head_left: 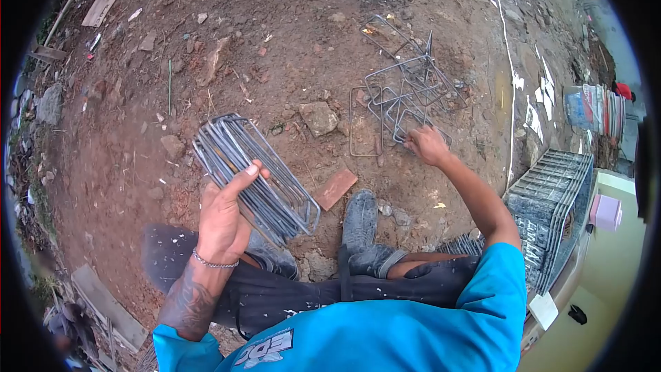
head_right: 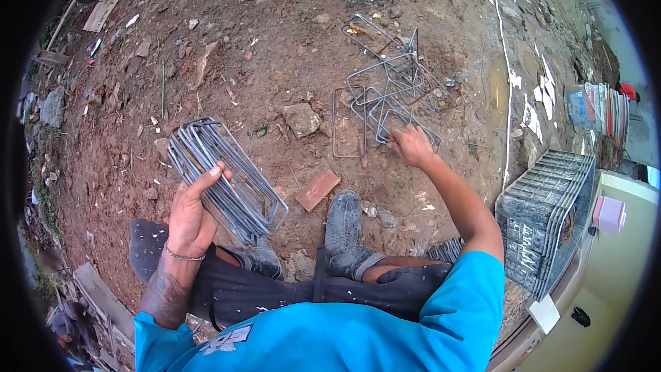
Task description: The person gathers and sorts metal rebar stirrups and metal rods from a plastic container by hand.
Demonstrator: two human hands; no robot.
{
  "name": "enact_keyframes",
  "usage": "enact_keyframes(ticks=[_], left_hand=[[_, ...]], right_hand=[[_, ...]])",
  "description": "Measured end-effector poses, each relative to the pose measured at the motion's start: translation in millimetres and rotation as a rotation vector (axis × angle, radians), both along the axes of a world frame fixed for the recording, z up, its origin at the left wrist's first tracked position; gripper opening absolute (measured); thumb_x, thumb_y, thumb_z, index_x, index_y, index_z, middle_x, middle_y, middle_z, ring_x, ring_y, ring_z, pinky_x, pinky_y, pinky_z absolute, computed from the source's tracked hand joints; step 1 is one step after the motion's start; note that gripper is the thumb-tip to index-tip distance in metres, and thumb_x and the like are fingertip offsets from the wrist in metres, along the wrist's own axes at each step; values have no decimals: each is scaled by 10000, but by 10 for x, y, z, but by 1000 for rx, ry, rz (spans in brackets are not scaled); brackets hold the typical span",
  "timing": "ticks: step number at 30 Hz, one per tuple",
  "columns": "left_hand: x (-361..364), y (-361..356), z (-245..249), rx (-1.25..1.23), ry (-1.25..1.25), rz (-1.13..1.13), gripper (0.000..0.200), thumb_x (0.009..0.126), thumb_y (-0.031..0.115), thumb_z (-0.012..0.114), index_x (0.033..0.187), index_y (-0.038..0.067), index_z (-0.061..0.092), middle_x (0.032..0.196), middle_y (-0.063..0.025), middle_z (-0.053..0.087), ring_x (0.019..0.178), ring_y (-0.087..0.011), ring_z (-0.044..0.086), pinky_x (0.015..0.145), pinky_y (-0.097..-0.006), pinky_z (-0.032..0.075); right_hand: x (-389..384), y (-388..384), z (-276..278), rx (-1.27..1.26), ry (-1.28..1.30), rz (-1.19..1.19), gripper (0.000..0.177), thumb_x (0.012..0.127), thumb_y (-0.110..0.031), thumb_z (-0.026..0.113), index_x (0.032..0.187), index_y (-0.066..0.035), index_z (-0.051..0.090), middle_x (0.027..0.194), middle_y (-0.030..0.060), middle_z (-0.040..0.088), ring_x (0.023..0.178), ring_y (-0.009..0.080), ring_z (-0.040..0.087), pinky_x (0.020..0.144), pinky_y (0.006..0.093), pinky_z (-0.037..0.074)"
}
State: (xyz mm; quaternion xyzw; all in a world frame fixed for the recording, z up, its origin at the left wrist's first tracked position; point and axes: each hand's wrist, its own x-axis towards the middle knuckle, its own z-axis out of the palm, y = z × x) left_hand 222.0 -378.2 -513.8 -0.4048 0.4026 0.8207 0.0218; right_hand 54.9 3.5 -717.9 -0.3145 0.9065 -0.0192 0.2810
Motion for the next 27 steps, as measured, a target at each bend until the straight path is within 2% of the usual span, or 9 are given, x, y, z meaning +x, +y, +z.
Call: enact_keyframes(ticks=[3, 7, 12, 14, 17, 19, 20, 22, 27], left_hand=[[26, -54, -15, 23, -3, -15, 165, 807, 30, 618, 966, 8, 580, 877, -57, 619, 832, -143, 605, 724, -269, 500], [58, -49, 0, 19, 1, -15, 157, 806, 33, 622, 956, 4, 588, 869, -60, 626, 813, -143, 613, 706, -269, 511], [116, -99, 56, 59, 12, -23, 182, 804, 32, 627, 978, -1, 586, 896, -60, 629, 821, -149, 613, 730, -286, 514], [138, -81, 77, 7, -4, 52, 173, 802, 29, 628, 968, -3, 591, 879, -58, 633, 818, -153, 615, 739, -297, 513], [120, -105, 89, -18, 71, 27, 188, 794, 22, 640, 974, -2, 591, 873, -60, 634, 810, -156, 618, 743, -305, 513], [127, -100, 73, -23, 113, 27, 208, 782, 11, 656, 974, 10, 578, 871, -57, 631, 802, -156, 621, 735, -302, 515], [125, -104, 77, -30, 116, 36, 208, 782, 11, 656, 974, 10, 578, 871, -57, 631, 802, -156, 621, 735, -302, 515], [124, -118, 82, 6, 133, 64, 223, 771, -2, 667, 964, 27, 561, 861, -53, 627, 803, -156, 622, 722, -295, 520], [137, -139, 27, 7, 173, 110, 200, 767, -7, 672, 920, 46, 556, 838, -57, 631, 785, -159, 629, 708, -285, 527]], right_hand=[[247, 19, -12, -94, 269, 93, 235, 832, -320, 573, 915, -101, 561, 893, 100, 575, 939, 264, 515, 816, 401, 377], [248, -80, 72, -79, 278, 142, 227, 835, -302, 576, 900, -85, 566, 803, 95, 573, 908, 263, 526, 807, 406, 380], [124, -617, 1000, -337, 132, -153, 231, 866, -247, 556, 875, -18, 586, 743, 134, 587, 698, 273, 570, 636, 395, 432], [88, -835, 1241, -500, 169, -268, 209, 884, -202, 538, 888, -5, 606, 726, 148, 593, 586, 218, 541, 565, 355, 425], [47, -1122, 1533, -576, 67, -315, 210, 914, -190, 509, 953, -5, 599, 717, 83, 600, 561, 134, 476, 567, 289, 407], [70, -1251, 1627, -870, -218, -458, 243, 943, -219, 469, 982, 3, 562, 649, 12, 532, 549, 89, 416, 561, 236, 378], [76, -1294, 1677, -875, -220, -447, 243, 943, -219, 469, 982, 3, 562, 649, 12, 532, 549, 89, 416, 561, 236, 378], [103, -1378, 1770, -966, -514, -419, 267, 959, -247, 435, 1014, 0, 521, 659, -16, 491, 570, 74, 414, 565, 209, 366], [379, -1551, 1903, -1021, -681, -317, 236, 962, -251, 414, 1036, -31, 458, 740, 36, 544, 727, 107, 541, 692, 273, 456]])
